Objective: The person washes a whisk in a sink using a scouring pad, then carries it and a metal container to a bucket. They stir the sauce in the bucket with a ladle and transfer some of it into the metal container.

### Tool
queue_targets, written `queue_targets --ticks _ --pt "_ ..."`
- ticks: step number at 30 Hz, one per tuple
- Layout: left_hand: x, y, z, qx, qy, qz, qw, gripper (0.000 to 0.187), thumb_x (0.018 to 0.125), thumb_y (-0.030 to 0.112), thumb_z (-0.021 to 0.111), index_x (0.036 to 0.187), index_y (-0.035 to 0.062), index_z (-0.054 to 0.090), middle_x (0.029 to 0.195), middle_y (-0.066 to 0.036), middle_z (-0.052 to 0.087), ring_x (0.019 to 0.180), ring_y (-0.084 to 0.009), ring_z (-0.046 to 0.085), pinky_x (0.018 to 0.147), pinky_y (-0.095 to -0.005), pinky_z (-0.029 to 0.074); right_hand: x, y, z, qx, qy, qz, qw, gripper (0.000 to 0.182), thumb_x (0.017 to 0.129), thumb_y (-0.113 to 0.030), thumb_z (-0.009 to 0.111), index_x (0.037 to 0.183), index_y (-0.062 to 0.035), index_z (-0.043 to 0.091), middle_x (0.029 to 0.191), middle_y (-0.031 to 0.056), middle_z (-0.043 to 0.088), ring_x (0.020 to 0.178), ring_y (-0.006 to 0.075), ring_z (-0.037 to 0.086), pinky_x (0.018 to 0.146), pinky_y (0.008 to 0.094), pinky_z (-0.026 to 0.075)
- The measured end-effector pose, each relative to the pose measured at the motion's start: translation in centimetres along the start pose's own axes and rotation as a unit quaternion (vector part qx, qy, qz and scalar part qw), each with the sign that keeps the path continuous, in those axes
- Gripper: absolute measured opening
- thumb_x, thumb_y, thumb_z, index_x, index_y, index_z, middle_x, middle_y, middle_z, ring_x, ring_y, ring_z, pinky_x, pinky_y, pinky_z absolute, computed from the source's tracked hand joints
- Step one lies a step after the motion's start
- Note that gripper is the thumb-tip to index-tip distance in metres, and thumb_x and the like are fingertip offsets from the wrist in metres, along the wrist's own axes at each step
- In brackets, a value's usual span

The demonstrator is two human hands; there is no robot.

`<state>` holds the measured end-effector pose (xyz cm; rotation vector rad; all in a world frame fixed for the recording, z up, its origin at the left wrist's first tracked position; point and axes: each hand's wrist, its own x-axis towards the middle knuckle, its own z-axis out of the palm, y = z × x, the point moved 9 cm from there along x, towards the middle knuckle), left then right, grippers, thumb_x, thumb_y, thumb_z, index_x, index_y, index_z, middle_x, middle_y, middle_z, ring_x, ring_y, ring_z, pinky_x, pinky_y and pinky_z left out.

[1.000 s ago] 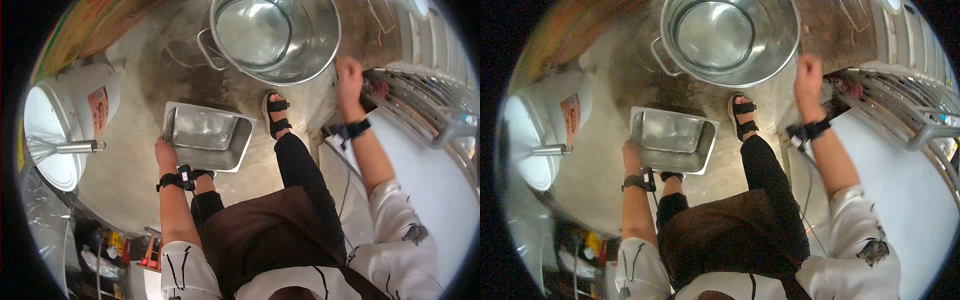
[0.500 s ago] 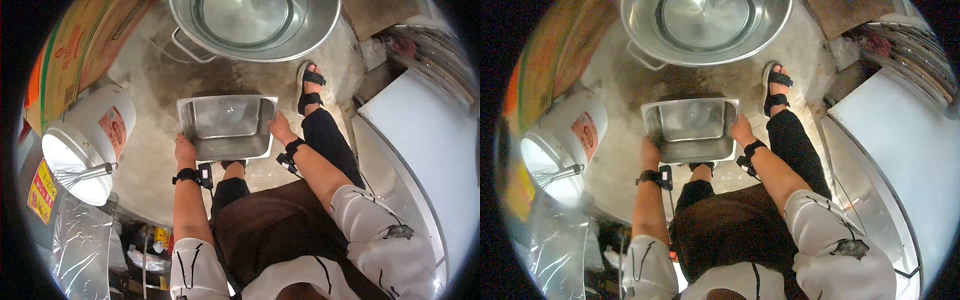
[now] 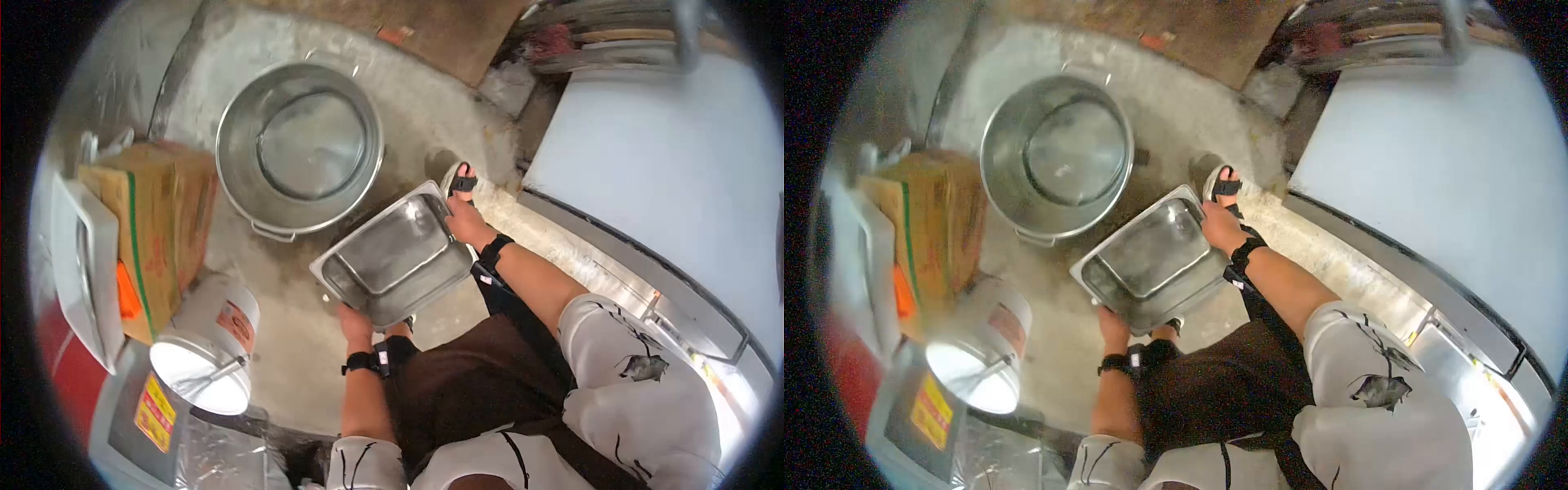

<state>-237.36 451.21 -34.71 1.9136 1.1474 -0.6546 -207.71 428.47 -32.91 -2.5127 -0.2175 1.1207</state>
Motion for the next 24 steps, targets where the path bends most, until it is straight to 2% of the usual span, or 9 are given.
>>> queue_targets --ticks 2,5,8,14,16,19,21,23,24 --pt "-1.2 3.7 0.0 0.051 0.022 0.019 0.998 0.031 0.082 0.013 0.049 0.109 -0.0021 0.046 0.107 -0.024 0.053 0.100 -0.0396 0.051 0.083 -0.0426 0.040 0.6 0.2 -3.6 -0.014 0.017 -0.001 1.000 0.019 0.075 -0.008 0.050 0.092 0.0003 0.050 0.095 0.0231 0.054 0.093 0.0398 0.051 0.079 0.0448 0.041" --pt "-1.8 6.9 2.2 0.033 -0.027 -0.033 0.999 0.032 0.082 0.011 0.048 0.110 -0.0029 0.044 0.107 -0.025 0.052 0.101 -0.0399 0.050 0.085 -0.0421 0.040 1.9 1.5 -9.0 0.032 0.062 -0.015 0.997 0.018 0.075 -0.008 0.051 0.091 -0.0005 0.050 0.097 0.0216 0.055 0.095 0.0380 0.052 0.080 0.0441 0.042" --pt "-4.6 15.5 0.9 -0.032 -0.033 -0.061 0.997 0.032 0.082 0.010 0.047 0.110 -0.0031 0.044 0.106 -0.025 0.052 0.101 -0.0407 0.049 0.086 -0.0426 0.039 2.4 0.8 -15.7 0.030 0.081 -0.002 0.996 0.019 0.072 -0.006 0.052 0.091 -0.0011 0.052 0.096 0.0220 0.055 0.093 0.0387 0.052 0.079 0.0440 0.042" --pt "-4.4 25.1 1.9 0.035 -0.077 -0.019 0.996 0.031 0.079 0.010 0.051 0.105 -0.0073 0.045 0.104 -0.029 0.052 0.101 -0.0412 0.049 0.086 -0.0431 0.038 6.5 2.8 -25.2 0.020 0.105 0.001 0.994 0.021 0.069 -0.006 0.055 0.090 -0.0020 0.055 0.091 0.0227 0.057 0.088 0.0396 0.054 0.076 0.0444 0.043" --pt "-4.5 29.8 0.1 -0.008 -0.036 0.000 0.999 0.031 0.078 0.009 0.051 0.104 -0.0076 0.046 0.106 -0.029 0.051 0.102 -0.0410 0.049 0.087 -0.0426 0.038 8.0 3.7 -28.2 0.050 0.147 0.017 0.988 0.018 0.069 -0.010 0.059 0.084 -0.0031 0.051 0.082 0.0202 0.056 0.079 0.0375 0.054 0.070 0.0424 0.043" --pt "-1.4 33.0 0.6 -0.106 -0.035 0.025 0.993 0.031 0.075 0.007 0.048 0.103 -0.0077 0.047 0.109 -0.029 0.051 0.105 -0.0417 0.048 0.089 -0.0417 0.038 10.4 4.9 -32.2 0.073 0.208 0.020 0.975 0.016 0.070 -0.012 0.060 0.080 -0.0042 0.050 0.078 0.0191 0.056 0.076 0.0364 0.055 0.067 0.0417 0.043" --pt "0.5 35.6 0.0 -0.103 -0.025 0.078 0.991 0.031 0.074 0.006 0.047 0.101 -0.0078 0.048 0.105 -0.028 0.054 0.103 -0.0422 0.049 0.088 -0.0416 0.038 11.6 4.4 -34.7 0.050 0.194 0.011 0.980 0.013 0.072 -0.012 0.056 0.080 -0.0042 0.050 0.078 0.0187 0.057 0.076 0.0355 0.055 0.067 0.0413 0.043" --pt "2.2 38.6 -1.1 -0.050 -0.061 0.011 0.997 0.030 0.073 0.006 0.047 0.099 -0.0077 0.049 0.099 -0.028 0.056 0.099 -0.0418 0.052 0.087 -0.0412 0.039 12.8 5.2 -36.7 0.099 0.165 0.052 0.980 0.017 0.074 -0.012 0.050 0.088 -0.0044 0.054 0.087 0.0199 0.059 0.085 0.0345 0.057 0.072 0.0390 0.044" --pt "4.6 38.4 -0.7 -0.048 -0.066 0.026 0.996 0.029 0.072 0.006 0.048 0.098 -0.0078 0.049 0.098 -0.028 0.057 0.098 -0.0417 0.052 0.086 -0.0411 0.040 13.8 5.4 -37.9 0.068 0.181 0.079 0.978 0.021 0.073 -0.011 0.050 0.092 -0.0040 0.056 0.091 0.0204 0.060 0.088 0.0339 0.057 0.075 0.0378 0.044"
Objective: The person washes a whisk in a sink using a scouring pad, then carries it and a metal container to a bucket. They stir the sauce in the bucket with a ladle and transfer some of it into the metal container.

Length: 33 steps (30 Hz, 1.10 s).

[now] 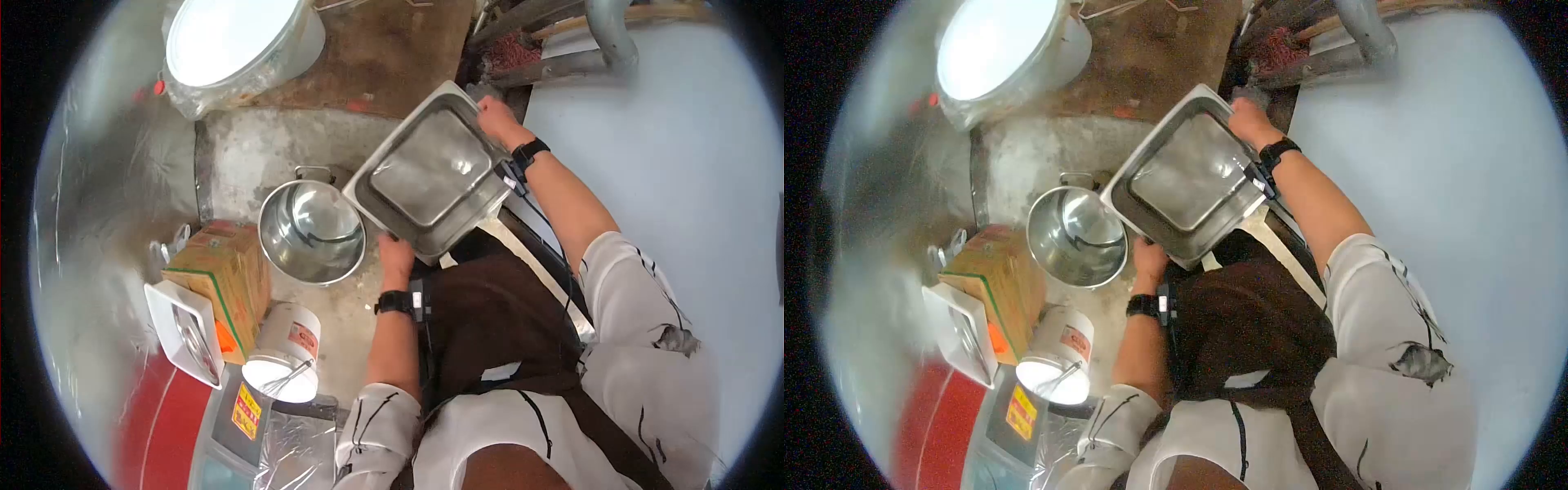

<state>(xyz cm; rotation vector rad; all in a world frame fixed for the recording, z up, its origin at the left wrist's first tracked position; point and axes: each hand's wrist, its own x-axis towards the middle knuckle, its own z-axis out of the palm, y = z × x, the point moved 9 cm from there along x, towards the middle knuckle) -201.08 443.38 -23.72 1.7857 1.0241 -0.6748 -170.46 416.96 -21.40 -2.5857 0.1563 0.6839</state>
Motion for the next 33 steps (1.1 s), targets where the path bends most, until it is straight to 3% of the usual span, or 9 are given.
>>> queue_targets --ticks 4,8,12,22,23,26,27,29,33 --pt "8.0 1.0 -0.5 -0.044 -0.015 0.022 0.999 0.028 0.072 0.007 0.048 0.096 -0.0077 0.050 0.096 -0.027 0.057 0.096 -0.0415 0.053 0.083 -0.0404 0.041 3.5 -1.0 -2.0 0.054 -0.013 0.032 0.998 0.024 0.072 -0.009 0.050 0.094 -0.0010 0.056 0.099 0.0245 0.057 0.098 0.0380 0.053 0.081 0.0415 0.043" --pt "10.7 8.6 -4.7 0.102 0.031 0.135 0.985 0.019 0.075 0.000 0.051 0.093 -0.0044 0.047 0.081 -0.015 0.058 0.066 -0.0241 0.057 0.054 -0.0311 0.045 5.9 -1.4 -3.0 0.123 0.017 0.053 0.991 0.021 0.073 -0.010 0.049 0.088 -0.0007 0.060 0.095 0.0243 0.059 0.092 0.0406 0.054 0.079 0.0418 0.044" --pt "14.1 11.8 -7.9 0.013 -0.008 0.048 0.999 0.017 0.071 0.001 0.052 0.087 -0.0051 0.050 0.079 -0.019 0.058 0.069 -0.0318 0.057 0.063 -0.0374 0.046 10.5 -2.6 -1.0 0.128 0.020 0.051 0.990 0.021 0.076 -0.012 0.047 0.083 -0.0001 0.063 0.092 0.0235 0.059 0.086 0.0424 0.056 0.077 0.0429 0.045" --pt "25.8 14.3 -6.6 -0.031 -0.009 0.109 0.994 0.029 0.070 0.001 0.045 0.097 -0.0019 0.054 0.082 -0.021 0.060 0.072 -0.0295 0.058 0.065 -0.0374 0.045 22.3 -7.4 3.4 -0.011 -0.014 -0.051 0.999 0.025 0.074 -0.011 0.049 0.090 0.0011 0.064 0.102 0.0204 0.058 0.099 0.0338 0.053 0.084 0.0397 0.043" --pt "23.9 16.7 -6.3 -0.144 -0.076 -0.027 0.986 0.022 0.069 0.004 0.052 0.089 0.0002 0.060 0.075 -0.018 0.061 0.067 -0.0288 0.057 0.062 -0.0391 0.044 24.0 -7.8 4.2 -0.020 -0.029 -0.049 0.998 0.026 0.074 -0.011 0.049 0.093 0.0005 0.063 0.103 0.0197 0.058 0.100 0.0326 0.053 0.085 0.0385 0.043" --pt "30.8 13.2 -3.5 0.069 -0.055 0.186 0.979 0.011 0.067 0.014 0.059 0.071 0.0053 0.063 0.068 -0.014 0.062 0.066 -0.0287 0.057 0.066 -0.0392 0.043 28.3 -7.6 6.5 0.012 -0.059 0.013 0.998 0.031 0.076 -0.007 0.047 0.106 -0.0026 0.057 0.106 0.0168 0.058 0.100 0.0273 0.054 0.084 0.0338 0.041" --pt "32.2 12.3 -2.4 0.121 -0.059 0.220 0.966 0.011 0.066 0.018 0.060 0.066 0.0075 0.064 0.065 -0.012 0.062 0.066 -0.0284 0.058 0.069 -0.0390 0.042 29.5 -6.3 7.2 0.085 -0.022 0.054 0.995 0.034 0.074 -0.010 0.048 0.106 -0.0012 0.057 0.106 0.0214 0.057 0.102 0.0366 0.052 0.086 0.0401 0.042" --pt "34.6 10.7 -0.3 0.199 -0.042 0.283 0.937 0.013 0.066 0.021 0.061 0.060 0.0099 0.064 0.063 -0.011 0.061 0.066 -0.0277 0.058 0.072 -0.0382 0.042 30.9 -6.2 8.1 0.070 -0.027 0.034 0.997 0.035 0.075 -0.012 0.048 0.108 -0.0020 0.055 0.107 0.0215 0.057 0.102 0.0369 0.052 0.086 0.0406 0.042" --pt "36.7 10.0 0.8 0.124 -0.052 0.231 0.964 0.012 0.068 0.019 0.061 0.071 0.0074 0.064 0.072 -0.012 0.063 0.070 -0.0307 0.058 0.074 -0.0400 0.043 32.5 -5.6 9.6 0.123 -0.039 0.032 0.991 0.038 0.076 -0.016 0.051 0.111 -0.0021 0.053 0.111 0.0222 0.055 0.104 0.0369 0.052 0.086 0.0405 0.042"
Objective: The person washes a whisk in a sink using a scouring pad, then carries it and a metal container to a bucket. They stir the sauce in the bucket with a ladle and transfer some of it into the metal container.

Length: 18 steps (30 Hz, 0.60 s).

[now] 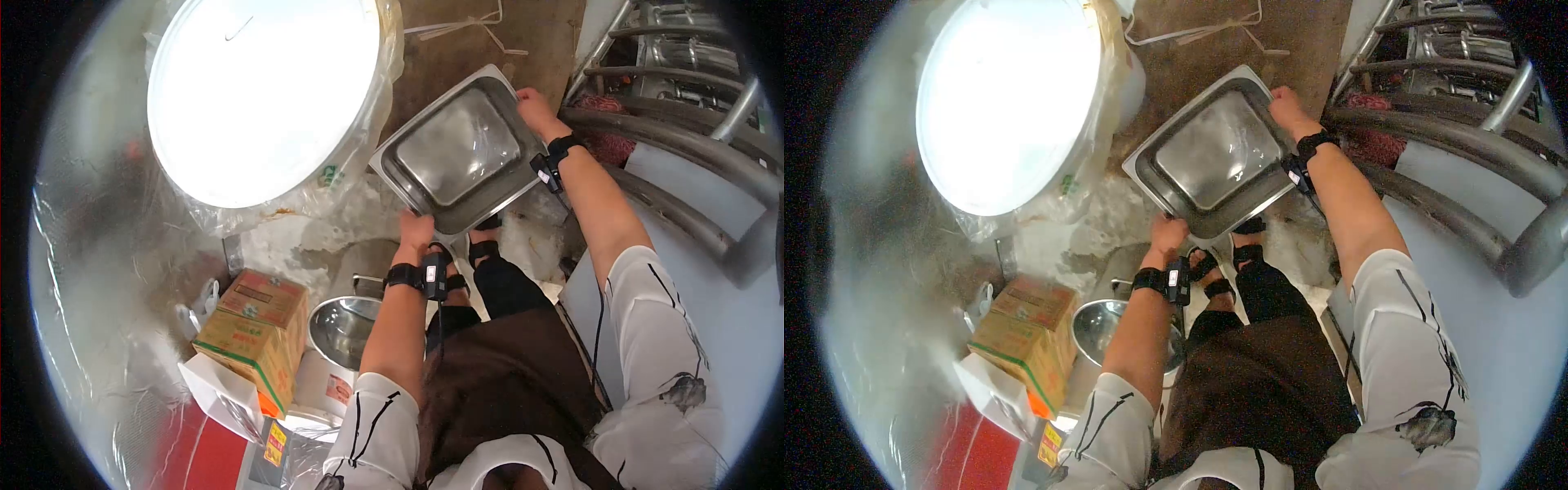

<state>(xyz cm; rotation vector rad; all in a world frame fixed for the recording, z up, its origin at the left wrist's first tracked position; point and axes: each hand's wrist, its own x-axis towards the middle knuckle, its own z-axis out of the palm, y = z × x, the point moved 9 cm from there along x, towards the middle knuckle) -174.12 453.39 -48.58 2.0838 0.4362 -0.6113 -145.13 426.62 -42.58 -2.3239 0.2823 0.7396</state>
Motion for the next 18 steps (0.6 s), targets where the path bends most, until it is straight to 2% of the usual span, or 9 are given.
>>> queue_targets --ticks 1,4,6,7,8,9,10,13,18 --pt "-0.1 0.3 -0.1 -0.048 -0.005 -0.046 0.998 0.015 0.069 0.017 0.061 0.078 0.0048 0.061 0.077 -0.013 0.062 0.070 -0.0301 0.058 0.071 -0.0394 0.044 0.1 0.5 0.1 0.016 -0.004 -0.002 1.000 0.040 0.076 -0.017 0.051 0.112 -0.0020 0.052 0.111 0.0225 0.055 0.104 0.0369 0.052 0.086 0.0402 0.042" --pt "-2.0 4.3 -2.7 -0.198 -0.005 -0.212 0.957 0.043 0.072 0.006 0.058 0.110 -0.0063 0.044 0.093 -0.018 0.058 0.069 -0.0251 0.057 0.059 -0.0344 0.048 0.0 -1.1 -0.9 -0.139 0.089 -0.039 0.986 0.047 0.077 -0.021 0.055 0.118 -0.0008 0.048 0.111 0.0226 0.055 0.102 0.0365 0.052 0.088 0.0389 0.041" --pt "-4.4 7.7 -4.3 -0.277 0.015 -0.168 0.946 0.045 0.075 0.008 0.058 0.115 -0.0049 0.041 0.096 -0.018 0.056 0.071 -0.0227 0.057 0.059 -0.0321 0.047 -4.9 -7.1 -2.3 -0.091 0.150 -0.144 0.974 0.055 0.076 -0.028 0.059 0.121 0.0016 0.045 0.111 0.0235 0.054 0.102 0.0363 0.053 0.090 0.0389 0.041" --pt "-6.3 11.5 -7.1 -0.281 0.021 -0.250 0.927 0.045 0.078 0.009 0.058 0.118 -0.0039 0.040 0.098 -0.016 0.055 0.077 -0.0205 0.056 0.064 -0.0296 0.047 -7.6 -10.9 -3.2 0.011 0.087 -0.156 0.984 0.062 0.077 -0.035 0.061 0.122 0.0034 0.043 0.112 0.0225 0.054 0.104 0.0329 0.053 0.090 0.0381 0.041" --pt "-8.4 15.9 -10.2 -0.286 0.030 -0.329 0.899 0.045 0.080 0.009 0.057 0.120 -0.0028 0.040 0.100 -0.015 0.054 0.082 -0.0183 0.055 0.068 -0.0271 0.046 -8.7 -12.0 -1.4 0.216 -0.010 -0.087 0.972 0.064 0.077 -0.041 0.061 0.120 0.0038 0.044 0.112 0.0210 0.054 0.104 0.0289 0.052 0.089 0.0359 0.041" --pt "-9.4 16.2 -11.1 -0.308 0.049 -0.309 0.899 0.045 0.080 0.009 0.057 0.121 -0.0028 0.040 0.100 -0.014 0.054 0.085 -0.0178 0.054 0.072 -0.0271 0.045 -11.0 -15.5 -1.6 0.264 -0.055 -0.093 0.959 0.065 0.079 -0.043 0.061 0.119 0.0045 0.044 0.113 0.0201 0.053 0.105 0.0265 0.051 0.089 0.0345 0.040" --pt "-10.6 15.2 -11.5 -0.330 0.070 -0.288 0.896 0.045 0.081 0.009 0.057 0.121 -0.0028 0.040 0.101 -0.014 0.054 0.087 -0.0174 0.053 0.075 -0.0270 0.044 -13.3 -18.6 -1.8 0.289 -0.079 -0.058 0.952 0.067 0.078 -0.042 0.062 0.121 0.0052 0.042 0.115 0.0213 0.051 0.105 0.0272 0.051 0.088 0.0352 0.041" --pt "-14.2 18.4 -16.2 -0.342 0.117 -0.229 0.904 0.047 0.082 0.012 0.055 0.123 -0.0027 0.038 0.105 -0.011 0.053 0.089 -0.0158 0.051 0.079 -0.0274 0.042 -16.4 -25.9 -2.3 0.337 -0.083 -0.027 0.937 0.067 0.079 -0.039 0.062 0.122 0.0068 0.040 0.117 0.0219 0.050 0.104 0.0277 0.052 0.088 0.0360 0.042" --pt "-18.1 25.4 -24.8 -0.317 0.179 -0.165 0.917 0.046 0.082 0.012 0.055 0.122 -0.0037 0.039 0.110 -0.013 0.051 0.098 -0.0186 0.050 0.086 -0.0292 0.040 -15.9 -29.5 0.1 0.386 -0.110 0.041 0.915 0.062 0.078 -0.028 0.065 0.121 0.0085 0.039 0.116 0.0224 0.050 0.102 0.0287 0.053 0.083 0.0369 0.044"
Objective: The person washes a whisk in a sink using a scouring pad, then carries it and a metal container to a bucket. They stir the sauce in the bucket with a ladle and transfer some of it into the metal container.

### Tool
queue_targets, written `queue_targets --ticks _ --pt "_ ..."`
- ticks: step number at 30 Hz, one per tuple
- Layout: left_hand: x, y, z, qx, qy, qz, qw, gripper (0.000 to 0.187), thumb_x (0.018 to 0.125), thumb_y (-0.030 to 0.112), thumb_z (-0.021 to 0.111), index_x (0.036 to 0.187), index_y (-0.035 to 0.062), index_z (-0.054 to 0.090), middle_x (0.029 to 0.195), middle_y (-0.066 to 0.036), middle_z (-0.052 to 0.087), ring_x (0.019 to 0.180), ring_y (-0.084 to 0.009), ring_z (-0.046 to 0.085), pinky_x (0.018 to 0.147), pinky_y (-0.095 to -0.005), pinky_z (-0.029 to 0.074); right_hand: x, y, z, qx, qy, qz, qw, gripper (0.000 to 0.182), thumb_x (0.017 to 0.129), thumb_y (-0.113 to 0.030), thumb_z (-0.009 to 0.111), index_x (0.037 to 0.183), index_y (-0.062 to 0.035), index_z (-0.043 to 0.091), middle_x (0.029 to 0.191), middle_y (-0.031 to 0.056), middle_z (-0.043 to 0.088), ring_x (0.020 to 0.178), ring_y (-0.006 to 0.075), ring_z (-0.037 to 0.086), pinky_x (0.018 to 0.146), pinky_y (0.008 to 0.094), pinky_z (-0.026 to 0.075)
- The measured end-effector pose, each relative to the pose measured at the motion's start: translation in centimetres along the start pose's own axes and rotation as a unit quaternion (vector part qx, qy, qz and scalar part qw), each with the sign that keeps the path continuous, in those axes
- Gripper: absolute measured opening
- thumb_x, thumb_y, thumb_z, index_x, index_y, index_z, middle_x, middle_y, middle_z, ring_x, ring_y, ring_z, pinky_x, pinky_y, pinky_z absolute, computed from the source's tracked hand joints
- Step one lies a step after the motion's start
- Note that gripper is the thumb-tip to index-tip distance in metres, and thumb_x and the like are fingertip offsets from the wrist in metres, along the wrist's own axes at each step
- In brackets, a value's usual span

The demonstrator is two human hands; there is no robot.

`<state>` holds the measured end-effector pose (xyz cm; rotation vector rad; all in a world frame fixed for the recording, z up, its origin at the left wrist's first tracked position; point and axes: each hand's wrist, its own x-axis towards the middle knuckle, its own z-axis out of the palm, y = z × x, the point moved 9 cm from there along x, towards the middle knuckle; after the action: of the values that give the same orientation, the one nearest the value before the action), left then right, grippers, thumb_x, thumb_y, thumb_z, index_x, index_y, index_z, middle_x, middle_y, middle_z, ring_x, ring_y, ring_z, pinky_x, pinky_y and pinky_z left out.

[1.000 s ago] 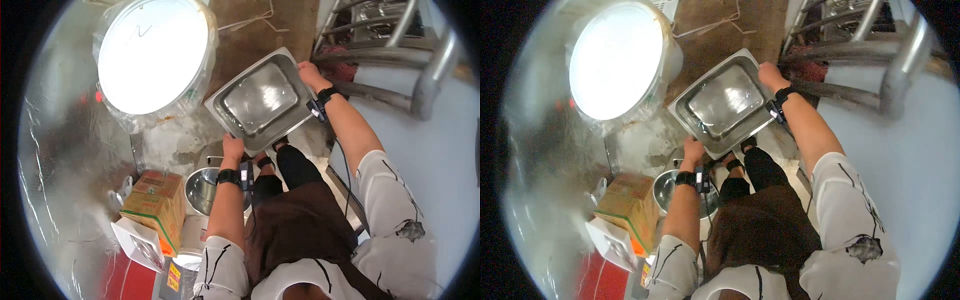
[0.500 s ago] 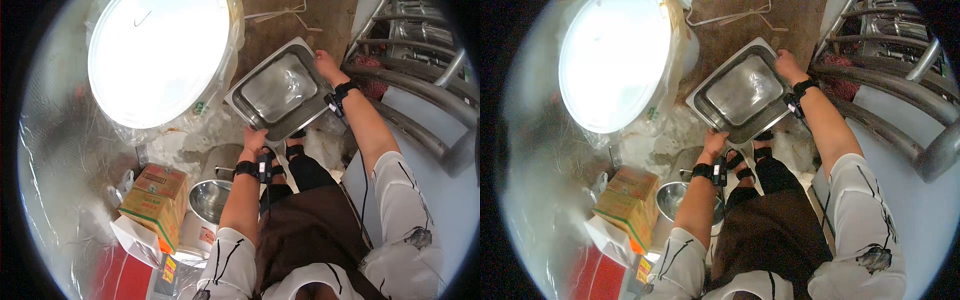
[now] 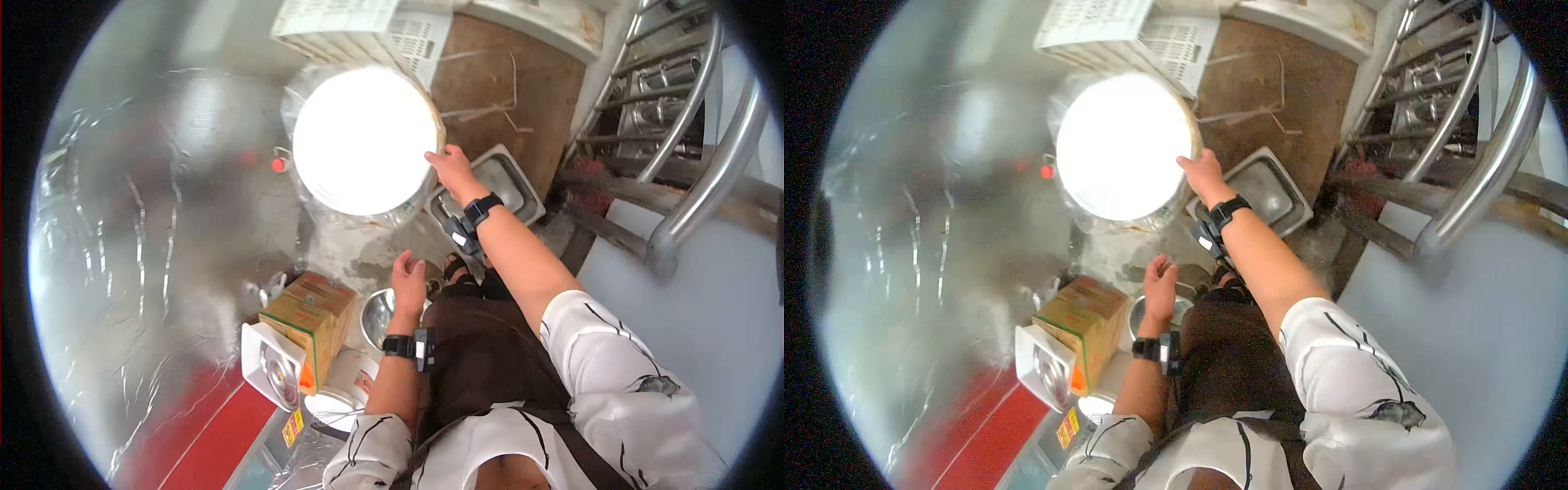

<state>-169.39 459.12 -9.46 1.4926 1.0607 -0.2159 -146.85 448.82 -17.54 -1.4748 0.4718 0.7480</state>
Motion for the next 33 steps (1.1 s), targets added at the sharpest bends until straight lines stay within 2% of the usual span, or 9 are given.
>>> queue_targets --ticks 3,9,12,15,16,19,23,26,33 --pt "0.5 2.8 -1.9 0.019 0.027 0.056 0.998 0.045 0.081 0.011 0.055 0.121 -0.0040 0.041 0.113 -0.017 0.051 0.106 -0.0233 0.050 0.091 -0.0319 0.038 0.1 -1.2 0.9 -0.028 -0.037 0.025 0.999 0.055 0.076 -0.021 0.066 0.116 0.0084 0.042 0.111 0.0216 0.053 0.098 0.0296 0.055 0.080 0.0383 0.045" --pt "3.0 5.4 -2.3 0.079 0.003 0.082 0.994 0.043 0.080 0.009 0.055 0.118 -0.0057 0.042 0.115 -0.020 0.049 0.106 -0.0254 0.050 0.092 -0.0340 0.038 0.5 -2.8 -0.8 -0.264 0.123 -0.046 0.956 0.041 0.074 -0.029 0.067 0.093 0.0042 0.052 0.095 0.0227 0.054 0.085 0.0355 0.055 0.078 0.0396 0.044" --pt "5.7 5.5 -3.6 0.130 0.044 0.106 0.985 0.045 0.080 0.011 0.055 0.119 -0.0063 0.041 0.114 -0.021 0.048 0.105 -0.0288 0.050 0.090 -0.0364 0.039 2.2 -1.3 -0.5 -0.137 0.110 -0.016 0.984 0.050 0.072 -0.018 0.070 0.106 0.0073 0.043 0.097 0.0217 0.054 0.086 0.0323 0.056 0.074 0.0369 0.047" --pt "9.0 4.3 -5.4 0.146 0.028 0.109 0.983 0.050 0.078 0.014 0.057 0.120 -0.0056 0.039 0.113 -0.021 0.048 0.105 -0.0307 0.049 0.089 -0.0377 0.039 3.0 -0.1 -1.0 -0.083 0.189 -0.044 0.977 0.040 0.072 -0.017 0.069 0.099 0.0049 0.051 0.095 0.0164 0.056 0.082 0.0218 0.055 0.069 0.0332 0.045" --pt "9.9 4.3 -5.9 0.134 0.020 0.091 0.987 0.050 0.077 0.014 0.057 0.120 -0.0053 0.039 0.114 -0.021 0.047 0.105 -0.0305 0.049 0.089 -0.0373 0.040 2.3 -0.8 -0.4 -0.066 0.142 -0.016 0.987 0.041 0.073 -0.016 0.069 0.103 0.0049 0.049 0.098 0.0164 0.057 0.081 0.0213 0.056 0.068 0.0329 0.046" --pt "10.8 5.8 -8.6 0.097 0.005 0.036 0.995 0.051 0.076 0.015 0.059 0.119 -0.0043 0.041 0.114 -0.021 0.048 0.105 -0.0293 0.050 0.088 -0.0363 0.041 4.7 0.5 -0.7 -0.214 0.088 0.010 0.973 0.042 0.073 -0.015 0.068 0.105 0.0037 0.048 0.096 0.0137 0.058 0.080 0.0209 0.057 0.067 0.0324 0.047" --pt "12.5 5.1 -13.8 0.088 -0.015 0.005 0.996 0.047 0.075 0.015 0.059 0.117 -0.0031 0.045 0.113 -0.020 0.050 0.105 -0.0273 0.052 0.086 -0.0353 0.042 4.9 1.5 -0.2 -0.078 0.074 0.057 0.993 0.038 0.073 -0.014 0.067 0.104 0.0018 0.051 0.094 0.0112 0.059 0.082 0.0202 0.058 0.069 0.0311 0.047" --pt "13.6 5.8 -17.0 0.163 -0.014 0.012 0.986 0.046 0.076 0.014 0.058 0.117 -0.0028 0.045 0.112 -0.019 0.051 0.104 -0.0261 0.052 0.085 -0.0349 0.043 3.6 0.8 -0.1 0.017 0.055 0.095 0.994 0.041 0.070 -0.015 0.068 0.103 0.0021 0.051 0.092 0.0110 0.058 0.085 0.0208 0.056 0.074 0.0300 0.045" --pt "15.0 11.5 -18.1 0.180 -0.067 0.039 0.981 0.047 0.079 0.009 0.056 0.122 -0.0030 0.040 0.116 -0.019 0.048 0.108 -0.0256 0.049 0.086 -0.0331 0.042 -0.9 -3.8 1.1 -0.015 0.101 0.058 0.993 0.038 0.071 -0.020 0.068 0.100 0.0001 0.052 0.093 0.0104 0.057 0.085 0.0211 0.056 0.074 0.0315 0.044"
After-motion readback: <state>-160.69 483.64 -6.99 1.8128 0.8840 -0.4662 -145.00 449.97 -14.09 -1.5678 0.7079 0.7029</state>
